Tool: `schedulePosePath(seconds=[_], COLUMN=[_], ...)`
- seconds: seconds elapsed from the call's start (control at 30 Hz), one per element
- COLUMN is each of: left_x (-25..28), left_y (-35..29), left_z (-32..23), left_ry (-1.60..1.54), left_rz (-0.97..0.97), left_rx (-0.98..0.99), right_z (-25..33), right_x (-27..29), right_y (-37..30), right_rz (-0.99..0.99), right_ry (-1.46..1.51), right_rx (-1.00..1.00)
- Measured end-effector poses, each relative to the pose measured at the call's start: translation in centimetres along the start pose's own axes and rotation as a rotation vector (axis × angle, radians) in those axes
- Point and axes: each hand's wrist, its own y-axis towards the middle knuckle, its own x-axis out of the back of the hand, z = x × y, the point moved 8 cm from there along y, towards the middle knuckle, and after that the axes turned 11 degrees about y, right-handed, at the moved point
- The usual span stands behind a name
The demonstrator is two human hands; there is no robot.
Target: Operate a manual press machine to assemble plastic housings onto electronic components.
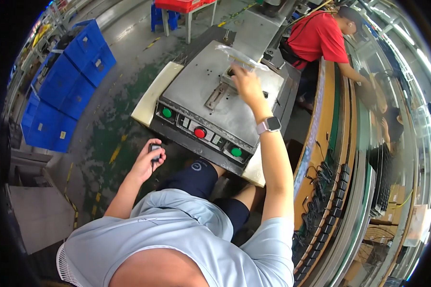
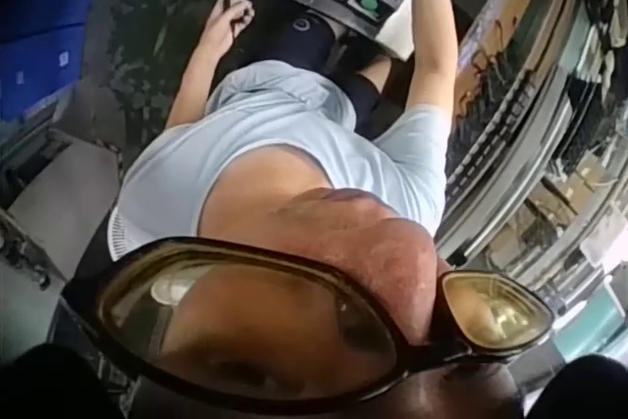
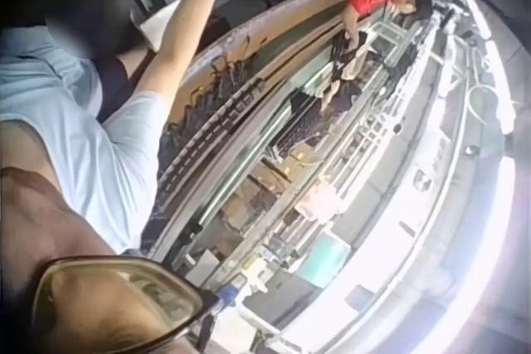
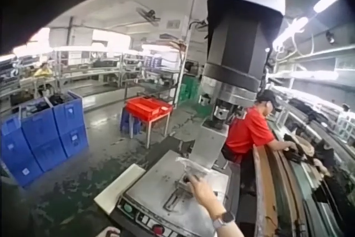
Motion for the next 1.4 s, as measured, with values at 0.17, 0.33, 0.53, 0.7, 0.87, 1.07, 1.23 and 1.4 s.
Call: schedulePosePath(seconds=[0.17, 0.33, 0.53, 0.7, 0.87, 1.07, 1.23, 1.4], left_x=[-1.0, -1.0, -1.6, -18.1, -21.5, -16.6, -14.2, -15.4], left_y=[3.5, 7.2, 8.6, 1.9, -1.0, -0.9, -0.8, -1.1], left_z=[-1.6, -7.4, -7.2, -10.4, -8.2, 1.2, 5.6, 7.0], left_ry=[0.320, 1.041, 0.908, 0.823, 0.668, 0.814, 0.974, 0.927], left_rz=[-0.084, -0.263, -0.036, 0.410, 0.808, 1.002, 1.025, 1.085], left_rx=[-0.140, -0.705, -0.644, -0.808, -0.514, -0.066, -0.017, 0.079], right_z=[0.6, 4.4, 9.7, 16.0, 12.7, 4.2, 3.9, 0.8], right_x=[0.0, 1.4, 2.3, 1.3, 14.1, 41.9, 46.4, 38.2], right_y=[-0.1, -11.8, -17.3, -13.8, -18.6, -43.0, -63.5, -52.9], right_rz=[0.133, 0.649, 0.225, 0.138, -0.098, -0.661, -0.489, -0.512], right_ry=[-0.214, -0.264, -0.497, 0.884, 0.516, -0.545, -1.088, -0.587], right_rx=[0.000, -0.345, -0.204, -0.144, -0.311, -0.900, -1.511, -1.278])
